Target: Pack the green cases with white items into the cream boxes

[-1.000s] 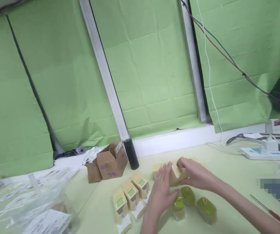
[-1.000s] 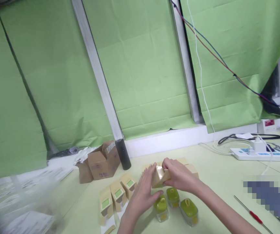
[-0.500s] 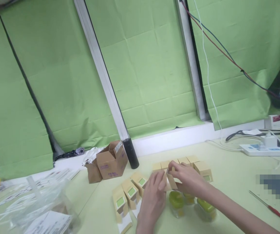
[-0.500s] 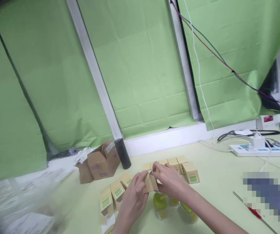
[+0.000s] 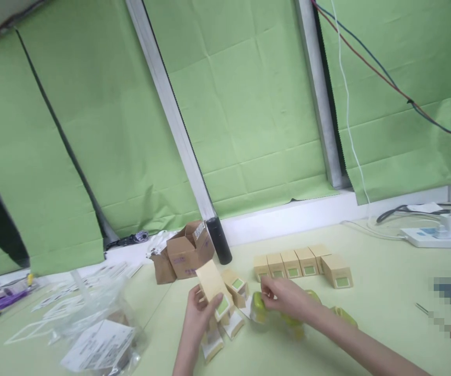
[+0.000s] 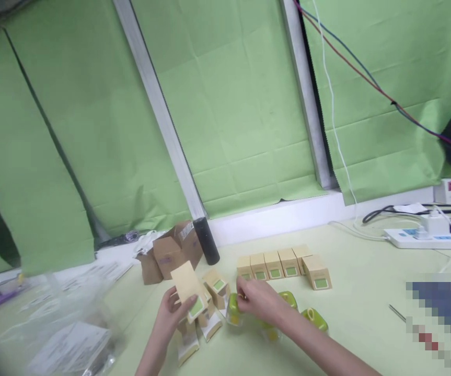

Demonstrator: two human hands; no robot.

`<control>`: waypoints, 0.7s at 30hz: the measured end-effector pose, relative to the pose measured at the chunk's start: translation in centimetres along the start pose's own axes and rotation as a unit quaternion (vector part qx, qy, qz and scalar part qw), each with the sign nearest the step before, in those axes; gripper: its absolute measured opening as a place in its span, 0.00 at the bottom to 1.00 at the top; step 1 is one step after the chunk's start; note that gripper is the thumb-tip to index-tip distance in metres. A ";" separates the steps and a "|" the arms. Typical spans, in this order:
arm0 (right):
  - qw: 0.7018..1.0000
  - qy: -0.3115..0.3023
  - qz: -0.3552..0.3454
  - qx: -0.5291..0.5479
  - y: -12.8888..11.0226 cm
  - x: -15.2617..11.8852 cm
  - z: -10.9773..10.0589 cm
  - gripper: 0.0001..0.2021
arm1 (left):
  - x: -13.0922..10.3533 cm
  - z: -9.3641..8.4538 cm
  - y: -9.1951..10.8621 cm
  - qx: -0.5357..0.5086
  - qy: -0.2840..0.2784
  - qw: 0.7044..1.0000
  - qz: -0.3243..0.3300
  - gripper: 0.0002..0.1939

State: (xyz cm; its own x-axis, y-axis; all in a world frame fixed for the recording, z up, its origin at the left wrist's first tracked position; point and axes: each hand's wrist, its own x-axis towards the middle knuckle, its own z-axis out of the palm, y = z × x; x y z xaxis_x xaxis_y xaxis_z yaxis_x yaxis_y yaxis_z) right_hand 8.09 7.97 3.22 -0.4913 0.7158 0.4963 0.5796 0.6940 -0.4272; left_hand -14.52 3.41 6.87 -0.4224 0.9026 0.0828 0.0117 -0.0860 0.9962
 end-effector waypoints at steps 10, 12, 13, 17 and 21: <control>0.936 0.133 -0.270 -0.183 -1.2 0.1 1.5 0.22 | -1.5 6.3 -1.9 -0.280 -0.170 0.927 -0.183 0.07; 0.913 0.147 -0.307 -0.226 -0.8 0.7 0.9 0.20 | -1.1 6.6 -1.3 -0.271 -0.166 0.929 -0.188 0.05; 0.905 0.148 -0.317 -0.241 -0.6 0.9 0.6 0.19 | -0.9 6.8 -1.0 -0.263 -0.162 0.932 -0.189 0.05; 0.910 0.142 -0.289 -0.262 0.4 1.5 0.1 0.18 | 0.7 7.8 0.2 -0.243 -0.169 0.933 -0.205 0.04; 0.933 0.107 -0.212 -0.271 1.3 1.8 -0.5 0.13 | 2.9 9.0 0.3 -0.232 -0.139 0.940 -0.206 0.08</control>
State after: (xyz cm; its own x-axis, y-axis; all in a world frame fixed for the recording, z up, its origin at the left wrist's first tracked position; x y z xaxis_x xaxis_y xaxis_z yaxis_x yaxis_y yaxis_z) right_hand 8.32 10.14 3.97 -0.6440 0.3138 0.6977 0.6348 0.7281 0.2586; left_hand -7.54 9.80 7.65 -0.0502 0.9697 -0.2390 -0.5248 0.1780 0.8324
